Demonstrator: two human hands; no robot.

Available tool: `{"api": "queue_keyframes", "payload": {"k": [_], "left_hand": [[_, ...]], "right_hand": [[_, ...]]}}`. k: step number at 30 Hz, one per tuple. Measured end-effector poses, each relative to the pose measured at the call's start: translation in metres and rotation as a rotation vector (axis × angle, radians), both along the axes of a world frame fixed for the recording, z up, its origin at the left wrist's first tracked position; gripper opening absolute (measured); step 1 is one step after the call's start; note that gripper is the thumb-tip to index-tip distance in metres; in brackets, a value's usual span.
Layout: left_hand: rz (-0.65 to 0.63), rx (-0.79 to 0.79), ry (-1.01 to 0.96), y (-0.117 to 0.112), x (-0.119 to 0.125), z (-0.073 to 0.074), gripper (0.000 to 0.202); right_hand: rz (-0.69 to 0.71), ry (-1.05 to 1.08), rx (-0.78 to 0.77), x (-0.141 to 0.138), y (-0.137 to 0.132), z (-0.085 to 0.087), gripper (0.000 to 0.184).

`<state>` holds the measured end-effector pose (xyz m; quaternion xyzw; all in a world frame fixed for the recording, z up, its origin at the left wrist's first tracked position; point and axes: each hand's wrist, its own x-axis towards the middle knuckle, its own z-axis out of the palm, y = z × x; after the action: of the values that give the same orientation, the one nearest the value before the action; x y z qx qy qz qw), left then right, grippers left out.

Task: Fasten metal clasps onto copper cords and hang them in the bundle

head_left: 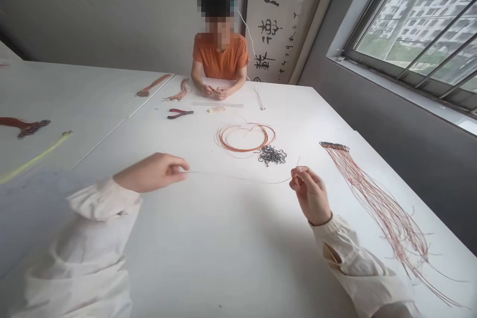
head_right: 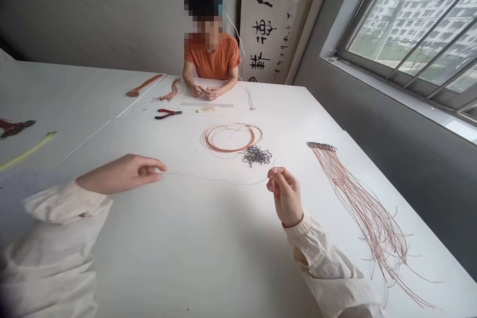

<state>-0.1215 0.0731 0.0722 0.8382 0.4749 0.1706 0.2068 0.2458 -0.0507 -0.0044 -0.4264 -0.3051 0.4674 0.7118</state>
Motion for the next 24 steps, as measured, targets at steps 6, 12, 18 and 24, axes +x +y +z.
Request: {"api": "queue_keyframes", "payload": {"k": [6,12,18,24], "left_hand": [[-0.060,0.137,-0.065,-0.005,0.026,-0.008,0.042],[-0.150,-0.464,-0.522,-0.049,0.140,-0.070,0.041],[-0.143,-0.779,-0.862,-0.044,0.162,-0.097,0.034],[-0.075,-0.682,-0.837,-0.032,0.161,-0.109,0.029]], "right_hand": [[0.093,0.007,-0.142,-0.058,0.008,-0.036,0.020],[0.087,-0.049,-0.075,-0.087,0.020,-0.049,0.024],[0.068,-0.171,-0.010,-0.076,0.030,-0.062,0.026],[-0.107,-0.748,0.013,-0.045,0.055,-0.061,0.021]]}}
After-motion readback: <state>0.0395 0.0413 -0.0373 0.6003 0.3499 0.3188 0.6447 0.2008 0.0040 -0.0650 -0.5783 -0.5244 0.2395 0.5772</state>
